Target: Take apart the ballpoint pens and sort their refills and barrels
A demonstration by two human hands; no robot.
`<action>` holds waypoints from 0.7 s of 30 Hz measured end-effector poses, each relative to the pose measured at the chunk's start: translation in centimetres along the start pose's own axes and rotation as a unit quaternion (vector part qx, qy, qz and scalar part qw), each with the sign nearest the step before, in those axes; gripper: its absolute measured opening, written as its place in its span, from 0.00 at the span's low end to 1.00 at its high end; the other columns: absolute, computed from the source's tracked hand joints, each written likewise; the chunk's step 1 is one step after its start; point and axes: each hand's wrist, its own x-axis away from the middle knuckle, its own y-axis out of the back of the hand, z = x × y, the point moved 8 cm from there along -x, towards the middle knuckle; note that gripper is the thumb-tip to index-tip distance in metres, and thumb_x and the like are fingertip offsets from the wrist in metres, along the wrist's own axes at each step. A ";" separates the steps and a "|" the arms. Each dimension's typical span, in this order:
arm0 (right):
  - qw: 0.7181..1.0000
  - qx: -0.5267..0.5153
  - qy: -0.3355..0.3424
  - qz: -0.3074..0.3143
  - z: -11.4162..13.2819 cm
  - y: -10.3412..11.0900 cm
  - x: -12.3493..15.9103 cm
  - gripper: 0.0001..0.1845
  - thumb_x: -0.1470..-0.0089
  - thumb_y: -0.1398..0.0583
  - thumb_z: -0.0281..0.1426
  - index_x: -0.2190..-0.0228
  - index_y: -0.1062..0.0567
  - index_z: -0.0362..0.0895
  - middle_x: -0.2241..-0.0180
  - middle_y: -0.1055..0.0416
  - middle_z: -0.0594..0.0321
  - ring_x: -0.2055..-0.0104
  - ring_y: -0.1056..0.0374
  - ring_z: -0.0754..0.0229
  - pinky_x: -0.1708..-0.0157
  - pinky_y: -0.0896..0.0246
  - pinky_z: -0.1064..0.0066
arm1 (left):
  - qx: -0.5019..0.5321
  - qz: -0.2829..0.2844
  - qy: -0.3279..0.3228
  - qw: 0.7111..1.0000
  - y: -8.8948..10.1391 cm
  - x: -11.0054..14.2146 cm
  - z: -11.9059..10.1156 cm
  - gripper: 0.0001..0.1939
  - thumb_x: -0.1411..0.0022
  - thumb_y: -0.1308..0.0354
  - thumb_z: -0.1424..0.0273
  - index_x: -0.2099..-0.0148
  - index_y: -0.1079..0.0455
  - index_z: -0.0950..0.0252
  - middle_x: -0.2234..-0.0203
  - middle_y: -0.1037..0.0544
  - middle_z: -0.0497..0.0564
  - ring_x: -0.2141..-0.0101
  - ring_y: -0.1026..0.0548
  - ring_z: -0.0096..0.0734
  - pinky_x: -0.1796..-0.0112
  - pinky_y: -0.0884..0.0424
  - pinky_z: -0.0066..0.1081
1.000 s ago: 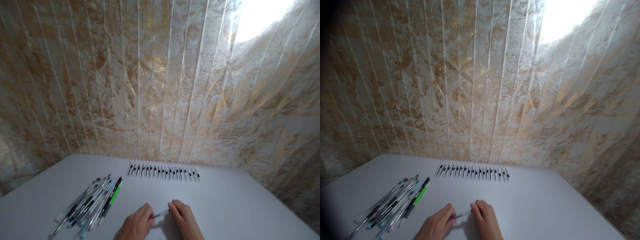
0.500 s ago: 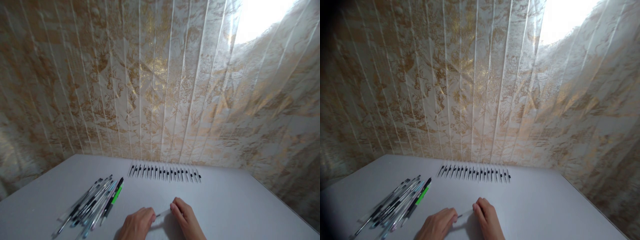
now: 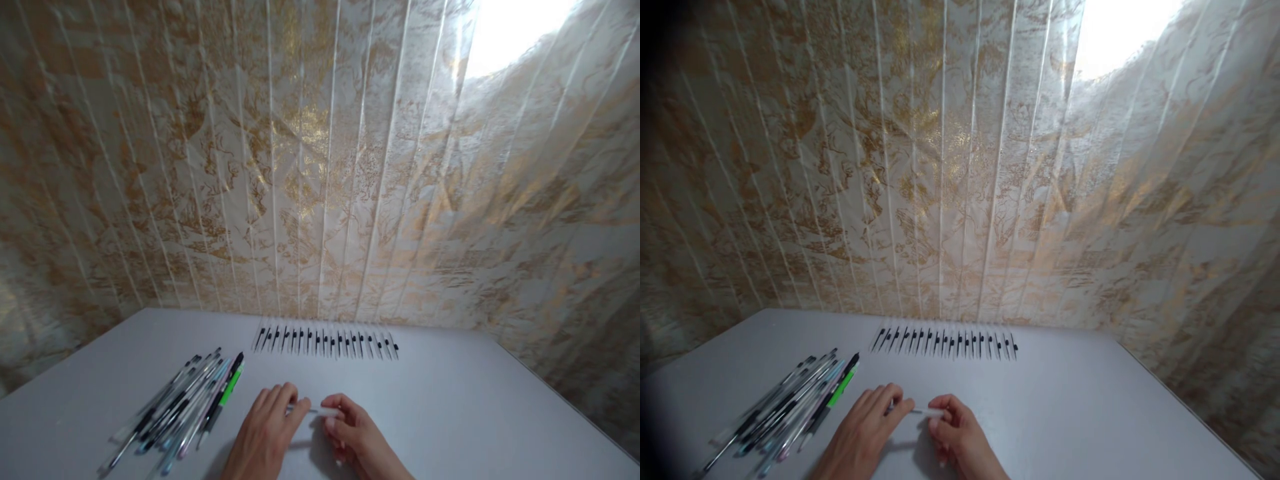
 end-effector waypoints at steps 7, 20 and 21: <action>0.997 -0.024 0.023 -0.070 0.7 0.6 0.3 0.26 0.65 0.27 0.44 0.72 0.29 0.41 0.80 0.33 0.68 0.83 0.53 0.74 0.85 0.64 0.80 | 0.041 0.128 0.010 0.991 -1.5 0.4 0.6 0.31 0.45 0.56 0.88 0.45 0.34 0.55 0.62 0.22 0.49 0.64 0.22 0.34 0.66 0.29 0.26; 0.994 -0.039 0.070 -0.074 2.2 0.3 0.6 0.25 0.62 0.28 0.46 0.72 0.30 0.42 0.80 0.38 0.72 0.82 0.55 0.74 0.82 0.62 0.80 | 0.121 0.241 0.181 0.946 -0.6 -0.3 1.6 0.12 0.31 0.53 0.68 0.53 0.28 0.54 0.68 0.18 0.44 0.65 0.20 0.34 0.66 0.32 0.25; 0.994 -0.039 0.065 -0.080 2.1 0.4 0.5 0.25 0.62 0.28 0.47 0.72 0.30 0.42 0.80 0.37 0.72 0.82 0.56 0.74 0.82 0.63 0.80 | 0.116 0.258 0.180 0.942 -1.0 0.0 1.4 0.12 0.31 0.53 0.67 0.56 0.28 0.55 0.70 0.18 0.44 0.67 0.20 0.33 0.68 0.33 0.24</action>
